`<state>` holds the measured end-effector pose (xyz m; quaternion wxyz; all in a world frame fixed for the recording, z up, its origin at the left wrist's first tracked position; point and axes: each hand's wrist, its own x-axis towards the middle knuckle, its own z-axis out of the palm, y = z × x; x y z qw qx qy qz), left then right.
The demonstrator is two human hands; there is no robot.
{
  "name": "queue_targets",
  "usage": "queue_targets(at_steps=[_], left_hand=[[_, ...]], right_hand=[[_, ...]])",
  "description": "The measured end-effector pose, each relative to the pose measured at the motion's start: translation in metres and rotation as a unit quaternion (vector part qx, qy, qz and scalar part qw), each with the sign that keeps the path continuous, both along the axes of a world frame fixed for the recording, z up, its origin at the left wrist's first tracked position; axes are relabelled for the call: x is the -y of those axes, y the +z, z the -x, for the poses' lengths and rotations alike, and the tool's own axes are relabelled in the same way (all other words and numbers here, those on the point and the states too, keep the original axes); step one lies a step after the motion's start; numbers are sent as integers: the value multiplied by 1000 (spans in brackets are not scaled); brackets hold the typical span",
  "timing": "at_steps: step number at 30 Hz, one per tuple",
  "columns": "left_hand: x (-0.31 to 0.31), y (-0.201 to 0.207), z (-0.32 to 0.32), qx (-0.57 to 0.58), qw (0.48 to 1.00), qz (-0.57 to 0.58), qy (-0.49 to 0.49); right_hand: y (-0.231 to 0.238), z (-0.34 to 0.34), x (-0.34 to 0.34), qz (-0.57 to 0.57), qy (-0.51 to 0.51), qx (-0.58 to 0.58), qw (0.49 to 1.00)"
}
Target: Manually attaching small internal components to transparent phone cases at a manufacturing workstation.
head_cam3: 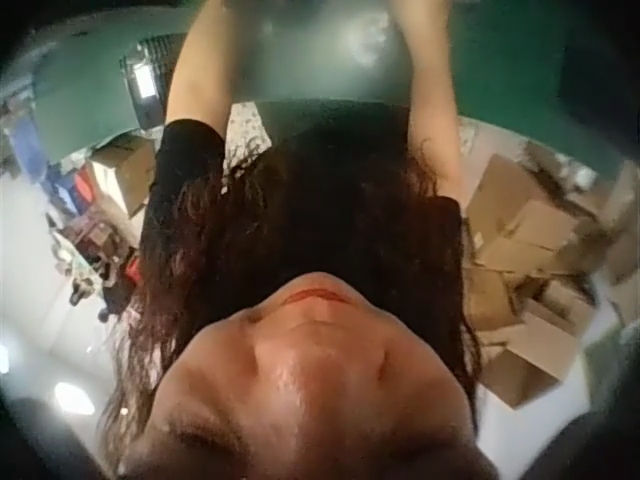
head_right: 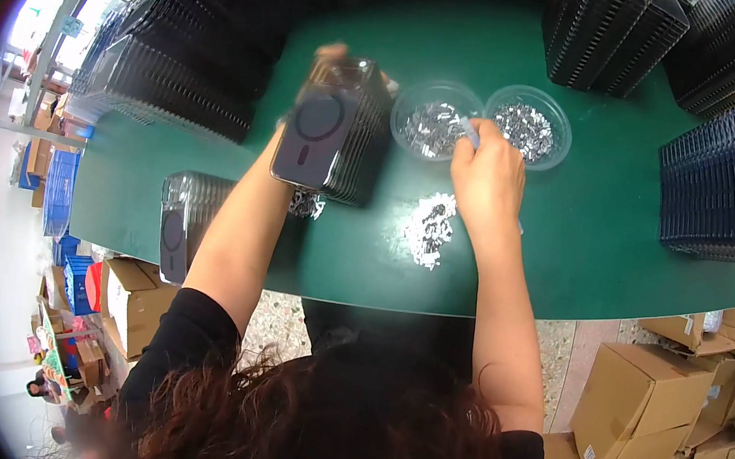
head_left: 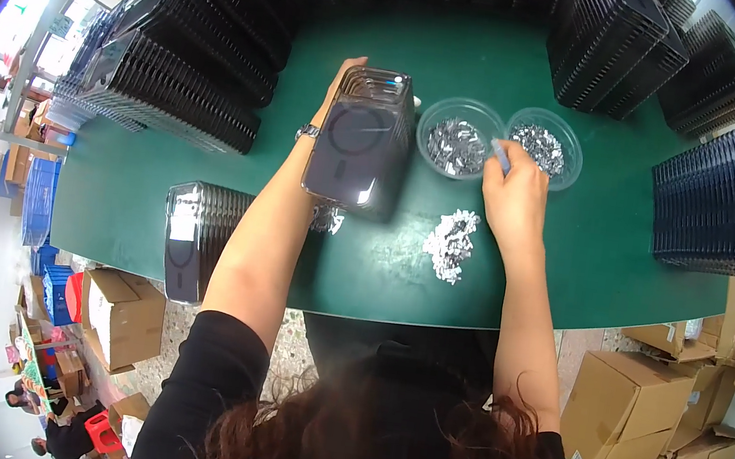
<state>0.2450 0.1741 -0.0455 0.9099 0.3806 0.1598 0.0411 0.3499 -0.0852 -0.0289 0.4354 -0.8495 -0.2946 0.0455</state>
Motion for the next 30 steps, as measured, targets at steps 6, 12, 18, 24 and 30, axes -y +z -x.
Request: queue_targets(at_steps=[6, 12, 18, 24, 30], left_hand=[[-29, -61, 15, -23, 932, -360, 27], [-5, -86, 62, -48, 934, -308, 176], [79, 65, 77, -113, 817, -486, 290], [161, 116, 89, -249, 431, -867, 27], [156, 114, 97, -239, 428, -869, 71]], right_hand=[[6, 19, 27, 20, 28, -31, 999], [-11, 37, 77, -24, 69, -34, 997], [-20, 42, 104, 38, 88, -11, 995], [-20, 39, 93, 72, 154, -30, 985], [-18, 44, 77, 108, 166, 33, 980]])
